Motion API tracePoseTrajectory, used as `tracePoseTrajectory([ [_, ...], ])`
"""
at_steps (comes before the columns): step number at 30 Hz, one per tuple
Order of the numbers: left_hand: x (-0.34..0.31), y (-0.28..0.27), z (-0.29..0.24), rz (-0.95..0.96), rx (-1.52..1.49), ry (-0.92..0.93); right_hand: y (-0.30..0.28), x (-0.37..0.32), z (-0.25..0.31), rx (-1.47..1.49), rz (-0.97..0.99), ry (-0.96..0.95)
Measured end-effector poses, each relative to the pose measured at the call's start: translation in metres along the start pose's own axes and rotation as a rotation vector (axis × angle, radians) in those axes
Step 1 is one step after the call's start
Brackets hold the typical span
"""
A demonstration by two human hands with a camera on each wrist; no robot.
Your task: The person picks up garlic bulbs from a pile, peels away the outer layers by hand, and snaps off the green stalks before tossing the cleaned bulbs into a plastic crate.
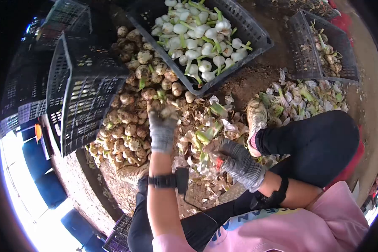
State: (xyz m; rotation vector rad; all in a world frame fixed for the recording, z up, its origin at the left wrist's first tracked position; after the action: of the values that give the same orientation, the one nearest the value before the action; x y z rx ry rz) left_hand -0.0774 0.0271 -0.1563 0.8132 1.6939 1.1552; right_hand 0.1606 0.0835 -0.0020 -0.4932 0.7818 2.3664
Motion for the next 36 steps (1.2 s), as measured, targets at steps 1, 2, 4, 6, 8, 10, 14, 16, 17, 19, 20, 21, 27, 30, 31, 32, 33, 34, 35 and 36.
tracePoseTrajectory([
  [1, -0.030, 0.047, 0.012, -0.159, 0.156, 0.076, 0.003, -0.002, -0.001, -0.005, 0.053, -0.042],
  [2, -0.062, 0.112, 0.031, -0.319, 0.308, 0.153, 0.004, -0.002, -0.003, -0.010, 0.106, -0.083],
  [4, -0.102, 0.149, 0.044, -0.306, 0.381, 0.214, 0.010, -0.007, 0.001, -0.220, 0.059, -0.135],
  [6, -0.136, 0.164, 0.056, -0.275, 0.341, 0.107, 0.024, -0.024, 0.021, 0.088, 0.223, 0.022],
  [8, -0.161, 0.206, 0.071, -0.183, 0.563, 0.141, 0.034, -0.034, 0.026, 0.152, 0.232, -0.013],
  [10, -0.187, 0.212, 0.077, -0.190, 1.404, 0.431, 0.035, -0.042, 0.033, 0.213, 0.241, -0.052],
  [14, -0.213, 0.222, 0.086, -0.140, 1.671, 0.456, 0.039, -0.055, 0.031, -0.076, 0.273, -0.095],
  [16, -0.223, 0.231, 0.090, -0.016, 1.969, 0.563, 0.039, -0.058, 0.021, 0.088, 0.305, 0.049],
  [17, -0.227, 0.236, 0.091, 0.027, 2.088, 0.621, 0.041, -0.055, 0.016, 0.176, 0.332, -0.045],
  [19, -0.233, 0.241, 0.095, 0.052, 2.156, 0.664, 0.043, -0.056, 0.010, 0.281, 0.405, -0.016],
  [20, -0.236, 0.239, 0.094, 0.050, 2.157, 0.669, 0.045, -0.057, 0.009, 0.387, 0.475, 0.017],
  [21, -0.237, 0.234, 0.093, 0.015, 2.112, 0.639, 0.044, -0.060, 0.015, 0.386, 0.478, 0.015],
  [27, -0.238, 0.227, 0.097, -0.064, 1.792, 0.541, 0.036, -0.061, 0.030, -0.176, 0.385, 0.018],
  [30, -0.235, 0.223, 0.103, -0.135, 1.346, 0.551, 0.032, -0.055, 0.029, -0.249, 0.365, -0.185],
  [31, -0.235, 0.210, 0.102, -0.135, 0.965, 0.428, 0.031, -0.056, 0.030, -0.173, 0.370, -0.112],
  [32, -0.234, 0.201, 0.104, -0.132, 0.586, 0.301, 0.030, -0.057, 0.030, -0.097, 0.373, -0.038],
  [33, -0.230, 0.202, 0.107, -0.190, 0.558, 0.295, 0.026, -0.053, 0.024, -0.217, 0.385, -0.030],
  [34, -0.226, 0.203, 0.106, -0.191, 0.559, 0.293, 0.025, -0.052, 0.022, -0.216, 0.384, -0.029],
  [35, -0.223, 0.201, 0.109, -0.219, 0.490, 0.181, 0.023, -0.052, 0.022, -0.236, 0.345, -0.087],
  [36, -0.221, 0.199, 0.112, -0.247, 0.419, 0.070, 0.021, -0.052, 0.022, -0.257, 0.305, -0.143],
])
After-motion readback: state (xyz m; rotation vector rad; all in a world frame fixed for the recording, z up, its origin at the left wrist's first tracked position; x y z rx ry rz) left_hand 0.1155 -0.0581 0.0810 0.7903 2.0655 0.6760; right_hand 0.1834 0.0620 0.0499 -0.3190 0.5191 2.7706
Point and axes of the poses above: each hand's wrist, its own x-axis towards the middle knuckle, its own y-axis out of the palm, z = x × y, the point moved 4 cm from there along x, towards the middle knuckle, and after that the axes turned 4 degrees about y, right-handed, at the moved point
